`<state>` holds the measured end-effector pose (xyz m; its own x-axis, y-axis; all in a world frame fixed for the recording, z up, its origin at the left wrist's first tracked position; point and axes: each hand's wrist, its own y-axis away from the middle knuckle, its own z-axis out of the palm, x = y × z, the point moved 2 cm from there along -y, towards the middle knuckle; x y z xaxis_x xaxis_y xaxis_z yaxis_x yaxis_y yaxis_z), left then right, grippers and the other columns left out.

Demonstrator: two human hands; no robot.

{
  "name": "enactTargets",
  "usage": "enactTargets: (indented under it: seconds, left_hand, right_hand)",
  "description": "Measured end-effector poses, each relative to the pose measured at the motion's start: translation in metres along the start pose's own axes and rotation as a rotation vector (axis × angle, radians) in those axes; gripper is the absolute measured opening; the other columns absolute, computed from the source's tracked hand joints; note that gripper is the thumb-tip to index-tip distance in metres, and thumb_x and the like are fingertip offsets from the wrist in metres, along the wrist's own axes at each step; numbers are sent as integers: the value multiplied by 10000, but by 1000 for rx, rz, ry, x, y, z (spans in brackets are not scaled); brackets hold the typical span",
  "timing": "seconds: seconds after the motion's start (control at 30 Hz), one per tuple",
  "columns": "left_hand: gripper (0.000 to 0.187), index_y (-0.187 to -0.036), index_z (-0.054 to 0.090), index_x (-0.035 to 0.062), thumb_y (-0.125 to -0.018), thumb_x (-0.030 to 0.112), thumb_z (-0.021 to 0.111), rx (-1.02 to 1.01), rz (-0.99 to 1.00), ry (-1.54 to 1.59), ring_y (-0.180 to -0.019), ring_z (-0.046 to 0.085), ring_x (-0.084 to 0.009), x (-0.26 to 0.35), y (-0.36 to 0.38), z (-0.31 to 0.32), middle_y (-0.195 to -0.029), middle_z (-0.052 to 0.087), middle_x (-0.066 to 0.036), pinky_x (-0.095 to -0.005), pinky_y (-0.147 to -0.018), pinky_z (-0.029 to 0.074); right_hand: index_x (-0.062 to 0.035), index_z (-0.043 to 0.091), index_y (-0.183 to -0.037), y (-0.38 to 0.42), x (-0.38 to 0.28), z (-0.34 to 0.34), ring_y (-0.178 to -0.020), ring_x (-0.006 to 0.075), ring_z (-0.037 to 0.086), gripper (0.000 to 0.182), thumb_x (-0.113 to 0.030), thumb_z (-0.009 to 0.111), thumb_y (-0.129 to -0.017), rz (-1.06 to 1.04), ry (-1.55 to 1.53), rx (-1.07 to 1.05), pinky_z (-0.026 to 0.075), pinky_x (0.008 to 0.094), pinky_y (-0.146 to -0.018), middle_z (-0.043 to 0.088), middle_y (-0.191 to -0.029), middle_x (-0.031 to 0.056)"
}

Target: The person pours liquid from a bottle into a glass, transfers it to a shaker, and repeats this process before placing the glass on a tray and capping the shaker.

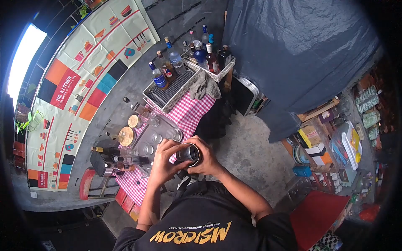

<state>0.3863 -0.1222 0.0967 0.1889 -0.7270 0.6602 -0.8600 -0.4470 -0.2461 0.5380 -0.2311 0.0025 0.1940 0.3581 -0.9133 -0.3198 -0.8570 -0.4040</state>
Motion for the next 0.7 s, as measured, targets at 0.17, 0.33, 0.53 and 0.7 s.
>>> enactTargets:
  seconds: [0.17,0.33,0.53,0.7]
  left_hand:
    - [568,-1265,820,85,-730,200,971,-8,-3,5,-1008,605,-287,0,1,0,-1033,699,-59,-429,-926,474]
    - [570,-1267,819,87,-728,195,969,-7,-3,2,-1010,605,-291,2,2,-1,-1034,696,-61,-429,-935,473]
    - [572,-1267,818,84,-726,193,969,-13,-16,-2,-1026,608,-293,3,2,-1,-1054,710,-62,-427,-945,474]
    - [573,-1270,818,83,-729,197,967,-10,-12,-2,-1028,607,-297,2,2,-1,-1059,713,-66,-429,-941,478]
  right_hand:
    - [-19,643,-1344,1,0,0,-1224,297,676,826,-112,924,-573,-2,7,2,534,407,-1081,650,-1268,124]
    - [-15,645,-1341,1,0,1,-1222,296,678,832,-132,930,-568,5,-6,1,534,406,-1082,653,-1271,126]
    - [-12,648,-1339,3,3,1,-1221,294,680,829,-152,931,-573,10,-6,-2,534,405,-1079,657,-1270,126]
    - [-14,650,-1338,1,-1,1,-1219,293,682,827,-156,930,-573,14,-18,0,535,405,-1076,660,-1266,126]
